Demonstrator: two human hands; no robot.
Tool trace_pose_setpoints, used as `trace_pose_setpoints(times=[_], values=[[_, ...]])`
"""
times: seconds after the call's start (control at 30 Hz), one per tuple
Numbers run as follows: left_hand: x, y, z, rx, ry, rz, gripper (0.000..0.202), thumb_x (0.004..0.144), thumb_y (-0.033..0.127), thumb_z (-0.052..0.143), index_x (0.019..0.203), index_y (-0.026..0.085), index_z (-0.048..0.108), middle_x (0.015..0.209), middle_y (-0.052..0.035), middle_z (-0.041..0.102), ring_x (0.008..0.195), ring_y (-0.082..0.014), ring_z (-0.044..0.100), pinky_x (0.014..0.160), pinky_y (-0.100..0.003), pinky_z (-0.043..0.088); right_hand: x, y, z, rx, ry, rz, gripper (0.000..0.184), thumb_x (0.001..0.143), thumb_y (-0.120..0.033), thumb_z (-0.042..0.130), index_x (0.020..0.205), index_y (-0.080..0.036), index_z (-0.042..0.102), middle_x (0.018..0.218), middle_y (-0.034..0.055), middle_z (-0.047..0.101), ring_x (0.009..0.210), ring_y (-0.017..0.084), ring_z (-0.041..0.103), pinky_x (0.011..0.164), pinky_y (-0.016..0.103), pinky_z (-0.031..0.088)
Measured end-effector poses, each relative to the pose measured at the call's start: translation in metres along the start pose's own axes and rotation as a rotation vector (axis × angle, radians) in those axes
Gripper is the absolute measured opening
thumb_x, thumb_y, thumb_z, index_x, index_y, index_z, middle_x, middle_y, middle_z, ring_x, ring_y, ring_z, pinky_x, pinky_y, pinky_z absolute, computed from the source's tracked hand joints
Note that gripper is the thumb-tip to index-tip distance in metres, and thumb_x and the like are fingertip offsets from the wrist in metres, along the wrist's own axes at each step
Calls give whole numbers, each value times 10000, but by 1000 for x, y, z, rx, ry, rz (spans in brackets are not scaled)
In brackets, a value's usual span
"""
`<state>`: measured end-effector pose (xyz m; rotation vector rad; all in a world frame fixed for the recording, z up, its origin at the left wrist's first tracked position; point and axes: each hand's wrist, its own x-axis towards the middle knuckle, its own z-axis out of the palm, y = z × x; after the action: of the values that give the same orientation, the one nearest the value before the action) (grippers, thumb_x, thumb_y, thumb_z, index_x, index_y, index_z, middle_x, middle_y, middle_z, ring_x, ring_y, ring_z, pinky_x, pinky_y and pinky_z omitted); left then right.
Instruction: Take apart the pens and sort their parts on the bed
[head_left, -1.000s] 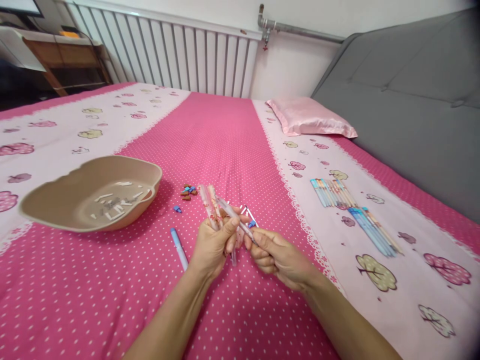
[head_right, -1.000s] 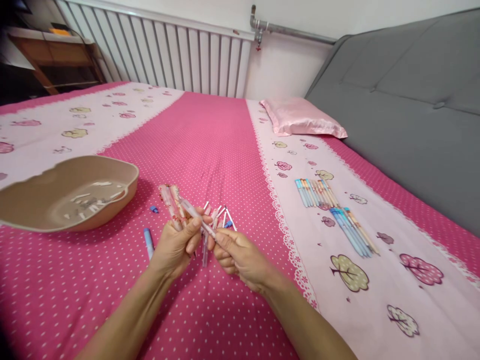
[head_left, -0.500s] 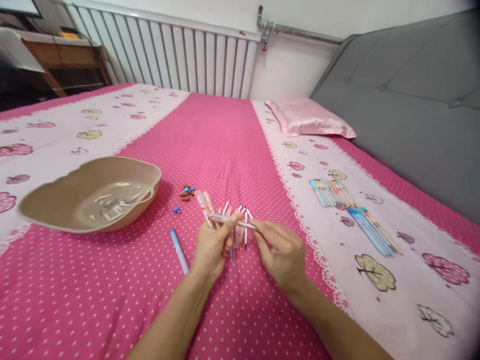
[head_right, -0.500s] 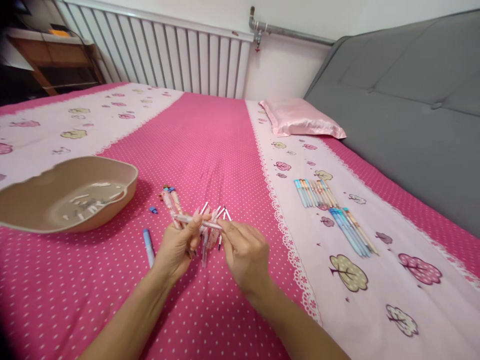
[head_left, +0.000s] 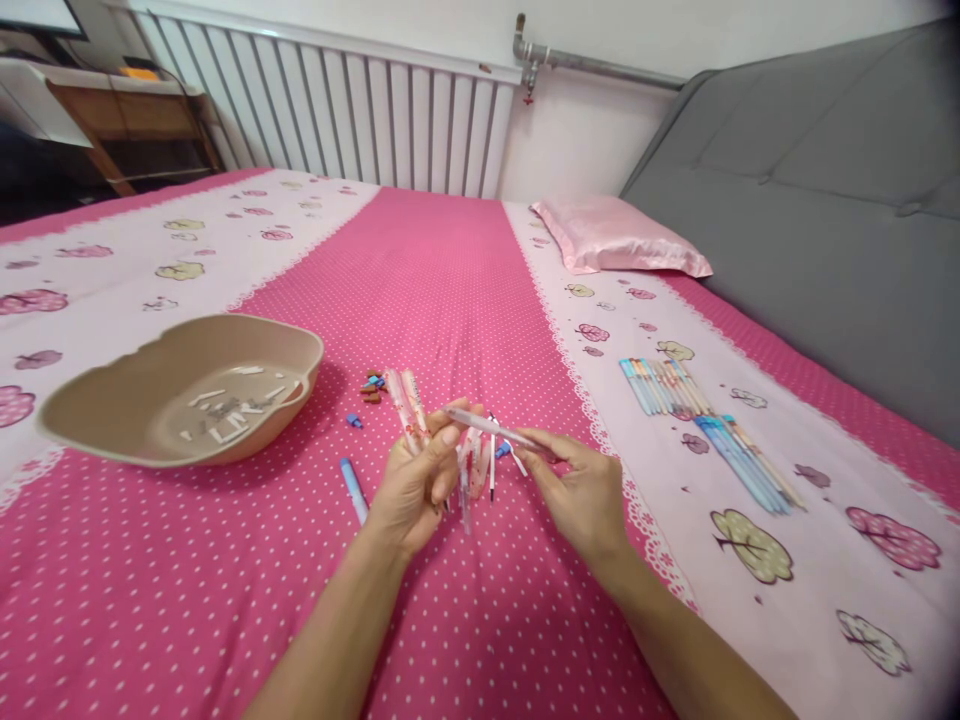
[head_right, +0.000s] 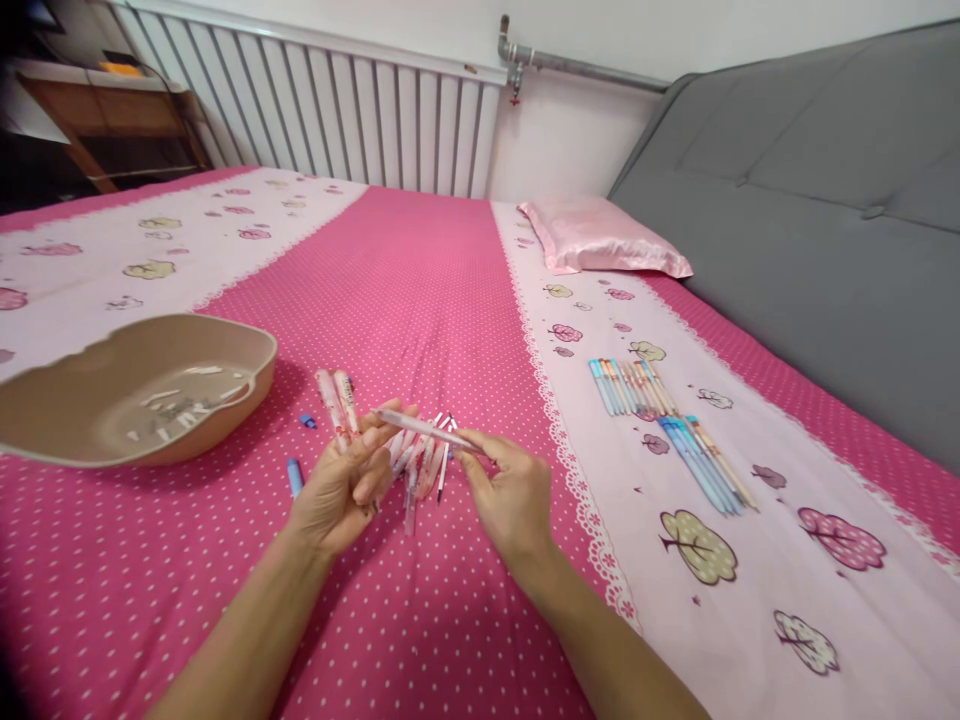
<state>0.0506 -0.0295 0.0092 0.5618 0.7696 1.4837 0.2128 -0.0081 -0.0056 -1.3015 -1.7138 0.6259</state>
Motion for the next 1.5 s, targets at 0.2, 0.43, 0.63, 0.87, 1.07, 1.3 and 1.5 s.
trace_pose_setpoints(times=[0.2,0.43,0.63,0.87,1.07,1.3,1.5], values=[[5,-6,-3,99,98,63,264,589,184,761,822,128,649,694,13,636,301,47,303,289,-97,206,2,-1,-1,70,-75,5,244,755,-279,620,986,-253,693,912,11,718,794,195,665,749,333,524],[4,-5,-3,177,123,120,363,597,215,765,939,159,658,579,61,518,335,34,285,326,-114,175,3,-6,-3,219,-292,110,231,739,-279,629,951,-225,703,873,17,724,791,211,673,715,329,534],[8,-11,-6,202,196,107,276,564,282,784,694,117,605,404,99,342,339,0,254,342,-140,157,0,-7,-2,29,-128,26,149,726,-234,635,861,-229,698,808,4,720,720,180,661,693,305,519],[8,-13,-5,248,248,94,354,607,329,756,595,156,447,370,106,333,334,-21,249,348,-162,165,-4,-3,1,-147,49,-132,86,743,-155,566,739,-204,638,734,11,681,678,169,621,652,293,477],[9,-13,-6,303,277,127,400,647,364,723,573,173,380,343,105,334,323,-24,257,346,-160,172,3,-6,-5,134,-125,147,175,704,-253,644,853,-201,570,703,-3,626,611,148,574,566,263,439],[11,-14,-10,344,290,87,401,659,436,692,558,165,415,319,91,344,302,-25,248,326,-164,144,12,-9,-8,820,-189,503,268,670,-373,706,768,-161,575,609,-46,526,530,58,472,535,175,387],[8,-9,-6,383,249,63,370,623,417,723,757,93,605,417,45,512,293,-1,259,314,-152,151,18,-1,-10,964,-30,555,241,643,-306,745,765,-159,597,642,-45,533,553,41,478,546,137,407]])
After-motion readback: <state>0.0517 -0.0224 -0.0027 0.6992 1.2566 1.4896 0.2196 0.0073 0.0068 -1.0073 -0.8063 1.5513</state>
